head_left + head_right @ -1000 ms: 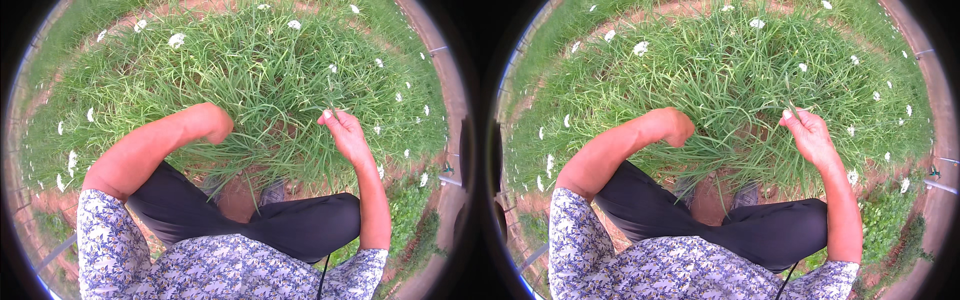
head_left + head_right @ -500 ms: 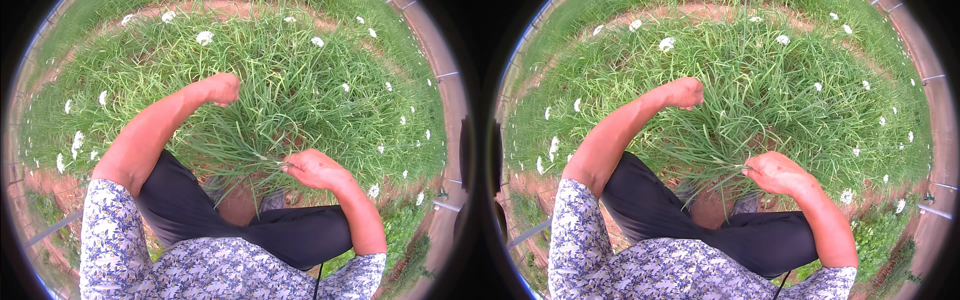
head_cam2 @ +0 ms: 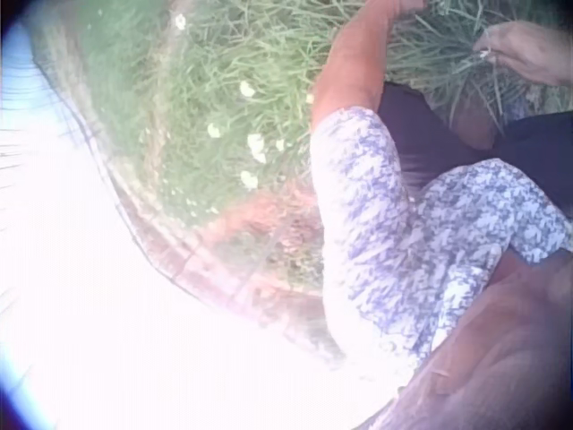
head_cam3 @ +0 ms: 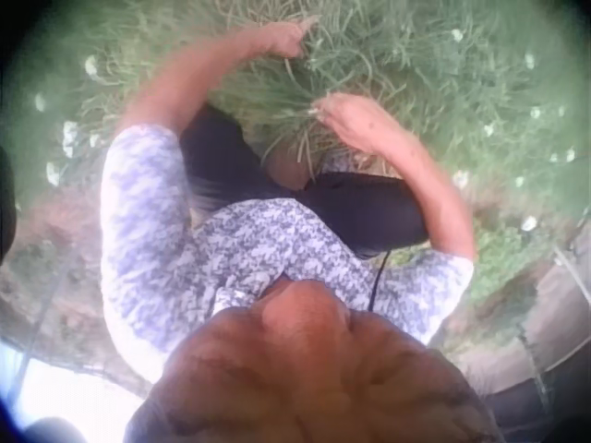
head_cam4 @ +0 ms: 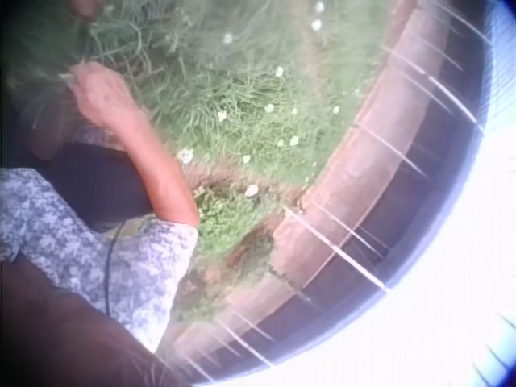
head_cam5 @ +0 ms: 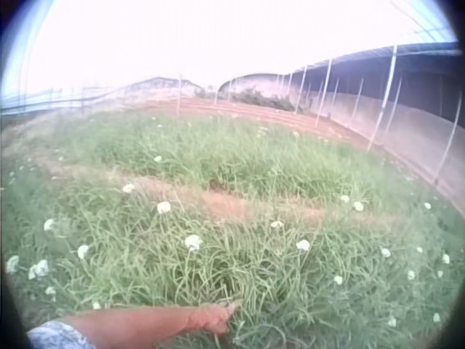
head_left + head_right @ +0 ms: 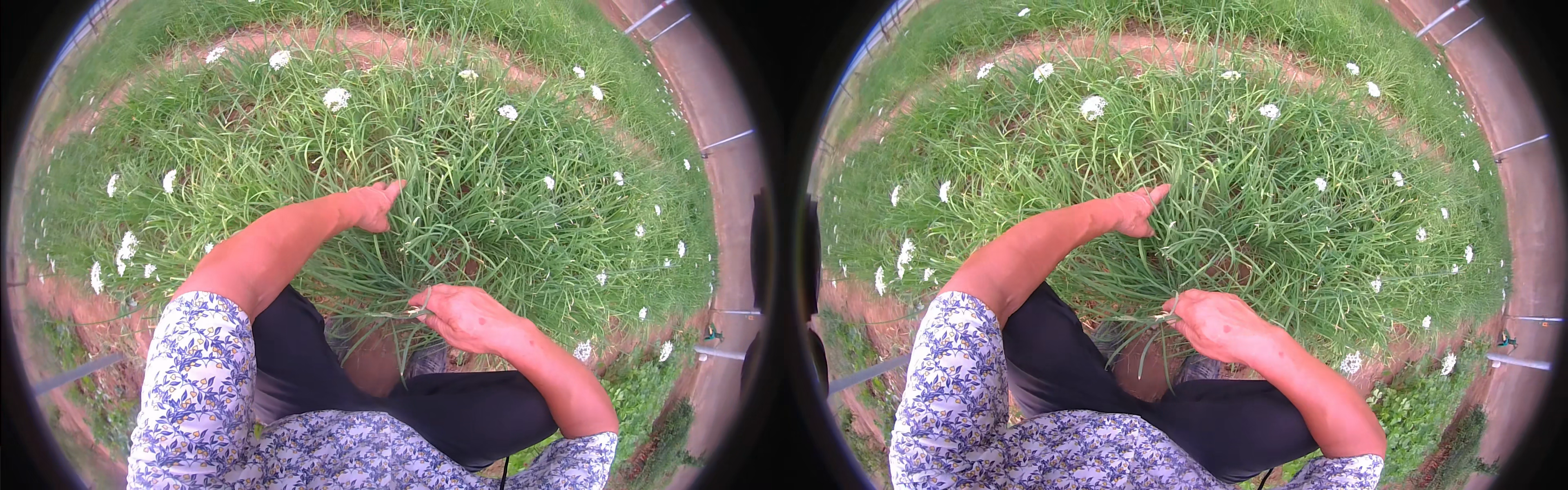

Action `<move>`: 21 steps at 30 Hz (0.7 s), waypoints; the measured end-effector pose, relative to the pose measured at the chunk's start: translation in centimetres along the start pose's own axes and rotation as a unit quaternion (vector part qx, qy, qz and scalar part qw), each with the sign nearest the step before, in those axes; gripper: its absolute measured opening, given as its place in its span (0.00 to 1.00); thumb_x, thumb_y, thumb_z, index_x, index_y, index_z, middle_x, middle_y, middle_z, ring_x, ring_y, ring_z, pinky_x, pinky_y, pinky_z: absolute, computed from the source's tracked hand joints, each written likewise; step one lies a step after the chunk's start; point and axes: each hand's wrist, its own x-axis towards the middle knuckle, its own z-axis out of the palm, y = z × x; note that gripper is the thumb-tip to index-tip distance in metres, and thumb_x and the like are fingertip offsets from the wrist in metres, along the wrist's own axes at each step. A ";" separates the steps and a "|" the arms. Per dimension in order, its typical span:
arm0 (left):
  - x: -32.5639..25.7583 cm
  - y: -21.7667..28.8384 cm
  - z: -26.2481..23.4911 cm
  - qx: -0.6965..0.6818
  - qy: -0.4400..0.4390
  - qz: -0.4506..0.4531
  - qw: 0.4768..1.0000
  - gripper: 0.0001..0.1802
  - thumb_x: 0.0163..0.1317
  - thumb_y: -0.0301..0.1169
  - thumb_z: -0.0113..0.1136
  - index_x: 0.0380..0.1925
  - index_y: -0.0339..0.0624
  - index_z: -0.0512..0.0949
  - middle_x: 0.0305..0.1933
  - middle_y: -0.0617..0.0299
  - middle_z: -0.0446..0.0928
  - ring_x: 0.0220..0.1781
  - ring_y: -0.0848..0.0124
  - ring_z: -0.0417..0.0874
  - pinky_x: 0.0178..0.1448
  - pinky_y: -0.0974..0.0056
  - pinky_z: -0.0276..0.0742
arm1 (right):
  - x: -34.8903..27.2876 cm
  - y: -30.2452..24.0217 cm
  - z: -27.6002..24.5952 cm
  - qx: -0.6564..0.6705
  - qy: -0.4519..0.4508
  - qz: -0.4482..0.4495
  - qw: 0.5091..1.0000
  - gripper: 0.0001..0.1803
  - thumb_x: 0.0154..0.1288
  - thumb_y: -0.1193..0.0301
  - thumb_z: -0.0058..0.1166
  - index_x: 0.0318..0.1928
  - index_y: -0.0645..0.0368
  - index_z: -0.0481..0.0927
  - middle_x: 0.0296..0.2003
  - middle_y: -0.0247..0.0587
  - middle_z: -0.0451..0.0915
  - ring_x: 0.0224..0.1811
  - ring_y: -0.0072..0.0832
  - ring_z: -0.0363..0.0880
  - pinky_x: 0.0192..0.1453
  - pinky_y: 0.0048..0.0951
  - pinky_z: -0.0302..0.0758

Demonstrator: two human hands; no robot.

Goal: The person uses a sickle to cut grass and weeds in a garden bed, then pulls the remaining plants by hand. The person works in a circular patch of soil with green grass and white flowers.

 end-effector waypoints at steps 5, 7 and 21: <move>1.3 4.4 4.9 -0.061 -0.015 0.176 0.982 0.65 0.55 0.37 0.69 0.81 0.40 0.32 0.75 0.32 0.60 0.74 0.39 0.69 0.75 0.50 0.68 | 1.2 0.1 0.1 0.240 0.144 0.116 0.953 0.21 0.82 0.62 0.47 0.65 0.62 0.76 0.51 0.48 0.84 0.49 0.36 0.85 0.56 0.34 0.81; 1.3 5.7 6.6 0.022 -0.003 0.259 0.966 0.45 0.58 0.36 0.63 0.76 0.41 0.58 0.76 0.42 0.63 0.69 0.42 0.74 0.75 0.51 0.69 | 3.0 0.3 0.9 0.368 0.220 0.163 0.888 0.23 0.84 0.60 0.46 0.65 0.64 0.76 0.51 0.45 0.84 0.49 0.26 0.84 0.54 0.31 0.81; -3.4 13.7 4.5 0.236 -0.274 0.255 0.897 0.27 0.59 0.35 0.65 0.60 0.42 0.78 0.59 0.53 0.83 0.59 0.54 0.84 0.62 0.50 0.80 | 11.6 10.6 5.8 0.124 0.122 0.367 0.914 0.22 0.78 0.59 0.43 0.57 0.63 0.79 0.59 0.59 0.80 0.63 0.55 0.76 0.69 0.49 0.72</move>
